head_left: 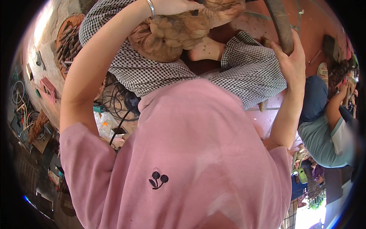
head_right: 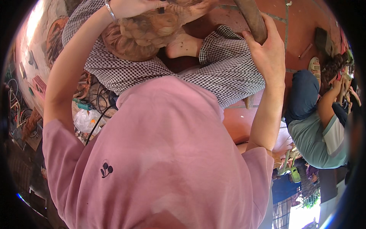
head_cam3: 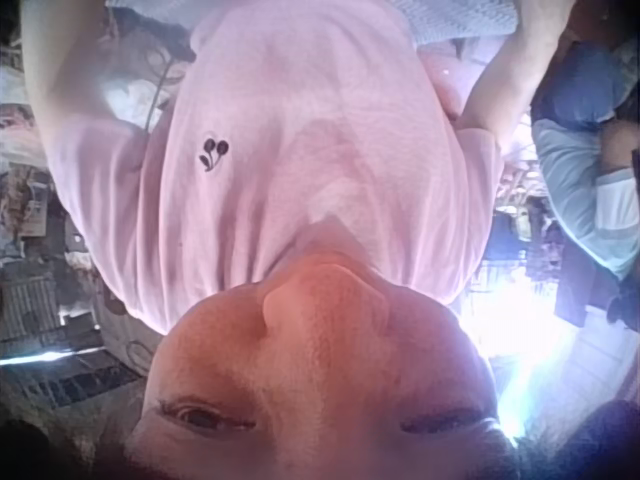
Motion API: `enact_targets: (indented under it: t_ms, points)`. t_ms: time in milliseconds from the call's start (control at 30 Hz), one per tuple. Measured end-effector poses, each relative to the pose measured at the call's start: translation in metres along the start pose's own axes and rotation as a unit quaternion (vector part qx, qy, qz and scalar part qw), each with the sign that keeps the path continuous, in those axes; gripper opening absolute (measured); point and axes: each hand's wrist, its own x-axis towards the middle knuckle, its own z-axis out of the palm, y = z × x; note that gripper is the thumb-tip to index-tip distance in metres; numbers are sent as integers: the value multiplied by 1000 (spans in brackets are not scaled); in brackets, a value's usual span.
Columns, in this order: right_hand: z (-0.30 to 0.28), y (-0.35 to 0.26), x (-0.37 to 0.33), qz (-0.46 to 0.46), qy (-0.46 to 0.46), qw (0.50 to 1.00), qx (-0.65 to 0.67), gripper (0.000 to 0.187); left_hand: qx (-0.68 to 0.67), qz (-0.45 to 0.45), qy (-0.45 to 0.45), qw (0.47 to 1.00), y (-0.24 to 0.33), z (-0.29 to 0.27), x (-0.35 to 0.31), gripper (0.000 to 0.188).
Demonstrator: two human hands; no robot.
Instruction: The person carves a wooden sculpture using a chisel and mallet, striking the chisel to shape the wood. They occasionally switch tools and adjust the sculpture's position while seated on the floor.
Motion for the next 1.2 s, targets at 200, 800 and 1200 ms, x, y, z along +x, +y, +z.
enact_targets:
  t_ms: [200, 800, 1200]
  points:
    - [-2, -5, 5, 3, -5, 1000, 10, 51, 1, 56, 10, 998, -8, 2, -3, 48]
    - [-18, -29, 16, -73, 62, 985, -142, 51, 74, 17, -32, 997, 11, 1, 4, 39]
    - [-17, -27, 6, -56, 41, 992, -107, 51, 82, 6, -14, 997, 14, 2, 2, 42]
